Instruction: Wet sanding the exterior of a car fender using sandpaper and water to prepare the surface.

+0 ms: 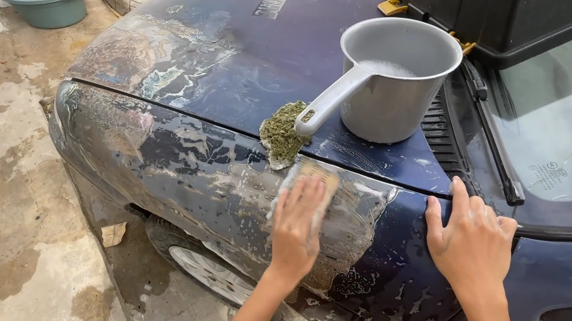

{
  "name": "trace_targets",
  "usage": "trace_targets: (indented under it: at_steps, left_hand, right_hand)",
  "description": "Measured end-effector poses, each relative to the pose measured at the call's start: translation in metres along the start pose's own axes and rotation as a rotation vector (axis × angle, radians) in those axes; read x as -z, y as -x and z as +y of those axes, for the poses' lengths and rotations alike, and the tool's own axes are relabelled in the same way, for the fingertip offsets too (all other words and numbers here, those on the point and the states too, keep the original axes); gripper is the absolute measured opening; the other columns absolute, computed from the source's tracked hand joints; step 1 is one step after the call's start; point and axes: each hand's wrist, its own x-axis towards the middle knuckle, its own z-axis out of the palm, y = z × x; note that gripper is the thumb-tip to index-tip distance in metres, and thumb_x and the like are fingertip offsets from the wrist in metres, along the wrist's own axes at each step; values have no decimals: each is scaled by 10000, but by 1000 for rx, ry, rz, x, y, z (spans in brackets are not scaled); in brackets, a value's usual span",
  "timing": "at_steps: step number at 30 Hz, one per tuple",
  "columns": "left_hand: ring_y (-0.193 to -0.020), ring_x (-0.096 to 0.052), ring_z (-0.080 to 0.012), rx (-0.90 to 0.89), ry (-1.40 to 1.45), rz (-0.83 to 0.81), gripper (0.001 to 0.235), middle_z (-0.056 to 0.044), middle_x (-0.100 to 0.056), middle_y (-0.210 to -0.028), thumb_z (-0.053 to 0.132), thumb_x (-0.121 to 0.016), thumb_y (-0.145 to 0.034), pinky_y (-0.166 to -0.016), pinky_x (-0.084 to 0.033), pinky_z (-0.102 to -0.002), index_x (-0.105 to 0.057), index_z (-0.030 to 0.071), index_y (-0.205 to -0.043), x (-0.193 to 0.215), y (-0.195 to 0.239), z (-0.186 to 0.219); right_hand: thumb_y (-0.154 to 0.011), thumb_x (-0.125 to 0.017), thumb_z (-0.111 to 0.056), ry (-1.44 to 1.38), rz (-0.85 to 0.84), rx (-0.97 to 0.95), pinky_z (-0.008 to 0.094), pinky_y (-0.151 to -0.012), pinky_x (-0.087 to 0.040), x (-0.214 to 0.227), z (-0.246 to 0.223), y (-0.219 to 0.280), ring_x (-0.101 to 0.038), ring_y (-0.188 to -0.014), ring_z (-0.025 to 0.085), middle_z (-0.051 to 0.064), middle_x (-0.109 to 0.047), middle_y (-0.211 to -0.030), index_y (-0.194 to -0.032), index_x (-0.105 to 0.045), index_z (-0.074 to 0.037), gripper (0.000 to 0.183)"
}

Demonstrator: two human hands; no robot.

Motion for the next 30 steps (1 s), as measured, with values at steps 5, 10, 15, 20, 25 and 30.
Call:
trace_targets:
  at_steps: [5, 10, 15, 20, 25, 30]
  left_hand:
    - [-1450, -351, -193, -304, 169, -217, 454, -29, -424, -1536, 97, -561, -979, -1238, -214, -416, -494, 129, -1427, 1, 28, 34]
    - [-1450, -330, -190, -178, 138, -151, 397, -14, -478, -1494, 86, -580, -967, -1249, -83, -429, -543, 125, -1360, 5, 6, 25]
    - [-1450, -343, -319, -151, -15, -51, 546, -116, -414, -1531, -61, -520, -896, -1247, -195, -483, -475, 79, -1422, -9, -11, 34]
    - [-1457, -349, -248, -237, 178, -213, 500, -82, -454, -1515, 18, -573, -909, -1241, -193, -444, -504, 51, -1403, 4, -10, 53]
    - [-1432, -368, -295, 50, 10, -54, 388, -97, -475, -1474, 59, -484, -992, -1229, -222, -472, -506, 63, -1379, -7, -38, 34]
    - [-1436, -386, -349, -230, 172, -185, 589, -194, -470, -1490, -49, -560, -820, -1224, -249, -500, -470, -50, -1402, -7, -29, 78]
  right_hand:
    - [-1067, -562, -447, 15, 23, 11, 324, -754, -407, -3, 1, 2, -592, -640, 219, 67, -705, -849, -1377, -696, -85, 495]
    - [-1074, -550, -451, 14, 2, 8, 320, -778, -415, -1, 1, 2, -598, -647, 215, 65, -716, -853, -1390, -691, -85, 504]
    - [-1061, -540, -461, 14, -8, -12, 336, -774, -414, -1, 0, 1, -647, -670, 239, 84, -728, -873, -1382, -691, -89, 514]
    - [-1077, -554, -458, 27, 28, 23, 328, -751, -402, -3, 3, 2, -603, -634, 225, 72, -698, -835, -1373, -700, -86, 497]
    - [-1086, -533, -473, 30, -1, 5, 332, -785, -404, -2, 2, 2, -637, -677, 226, 73, -710, -851, -1395, -682, -92, 512]
    - [-1065, -580, -455, 18, 66, 16, 322, -763, -420, -5, 4, 3, -600, -630, 215, 66, -711, -834, -1344, -711, -84, 482]
